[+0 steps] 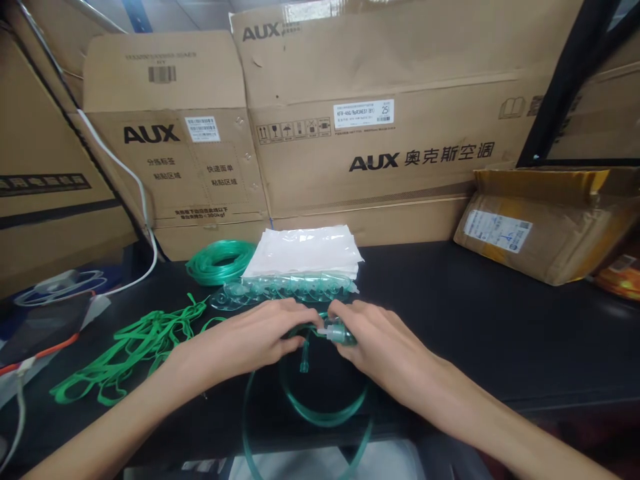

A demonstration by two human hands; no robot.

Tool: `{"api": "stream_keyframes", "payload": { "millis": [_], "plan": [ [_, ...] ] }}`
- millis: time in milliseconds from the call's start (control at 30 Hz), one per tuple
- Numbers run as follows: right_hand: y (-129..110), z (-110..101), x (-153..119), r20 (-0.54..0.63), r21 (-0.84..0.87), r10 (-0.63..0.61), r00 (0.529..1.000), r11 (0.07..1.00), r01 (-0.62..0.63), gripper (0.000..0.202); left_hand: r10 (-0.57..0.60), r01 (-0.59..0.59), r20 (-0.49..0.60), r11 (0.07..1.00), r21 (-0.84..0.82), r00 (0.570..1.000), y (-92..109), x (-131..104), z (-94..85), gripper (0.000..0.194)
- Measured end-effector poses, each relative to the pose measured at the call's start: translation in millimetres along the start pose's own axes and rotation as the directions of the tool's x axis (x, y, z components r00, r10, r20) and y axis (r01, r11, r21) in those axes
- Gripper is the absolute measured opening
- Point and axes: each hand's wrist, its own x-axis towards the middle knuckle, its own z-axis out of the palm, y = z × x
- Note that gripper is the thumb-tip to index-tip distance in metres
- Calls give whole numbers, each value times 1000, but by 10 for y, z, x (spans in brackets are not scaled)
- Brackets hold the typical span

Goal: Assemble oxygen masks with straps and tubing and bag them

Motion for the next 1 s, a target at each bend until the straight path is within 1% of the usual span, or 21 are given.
{"api": "stream_keyframes", "payload": {
  "millis": [67,133,200,267,333,433,500,567,633,700,767,800,833,900,1000],
  "plan": [
    [-66,13,4,-14,-29,30,999,999,-30,29,7,-7,3,999,-51,1000,-46,-14,27,19],
    [-132,-10,15,-26,-46,64,998,997,-65,23,5,-6,-10,997,-80,1000,-78,-29,58,10],
    [-181,-52,27,-47,-47,95,994,994,-97,15,11,-15,-58,998,-62,998,-80,-59,79,6],
    [-205,-103,24,-78,-35,145,986,988,-148,13,27,-30,-115,999,-24,993,-45,-119,80,7],
    [-209,-152,-5,-108,-33,206,973,977,-210,14,19,-20,-164,1000,-1,986,16,-210,69,10],
    [-208,-188,-89,-160,-103,241,957,960,-259,16,-4,5,-191,1000,2,982,111,-375,92,17],
    [-221,-170,-154,-186,-207,232,955,941,-269,19,-8,14,-191,1000,28,982,161,-467,166,18],
    [-257,-118,-208,-194,-311,234,953,906,-286,23,-20,35,-203,997,71,979,203,-517,283,19],
    [-314,-54,-244,-177,-358,240,954,888,-290,26,-17,41,-235,994,99,972,246,-520,409,17],
    [-382,-8,-262,-105,-310,251,962,911,-271,24,-5,30,-251,995,95,968,289,-484,507,14],
    [-434,-11,-270,-7,-194,256,967,948,-252,16,-5,23,-247,997,71,969,329,-435,556,12],
    [-445,-33,-274,24,-123,252,967,961,-247,14,-16,30,-245,998,54,969,346,-415,562,12],
    [-440,-70,-279,28,-52,250,968,967,-249,15,-30,40,-242,999,36,970,361,-400,557,11],
    [-382,-176,-297,-26,81,272,962,960,-269,26,-68,68,-231,998,-7,971,386,-395,527,10],
    [-188,-377,-336,-137,209,355,925,923,-323,40,-167,148,-186,983,-112,968,416,-461,457,17]
  ]
}}
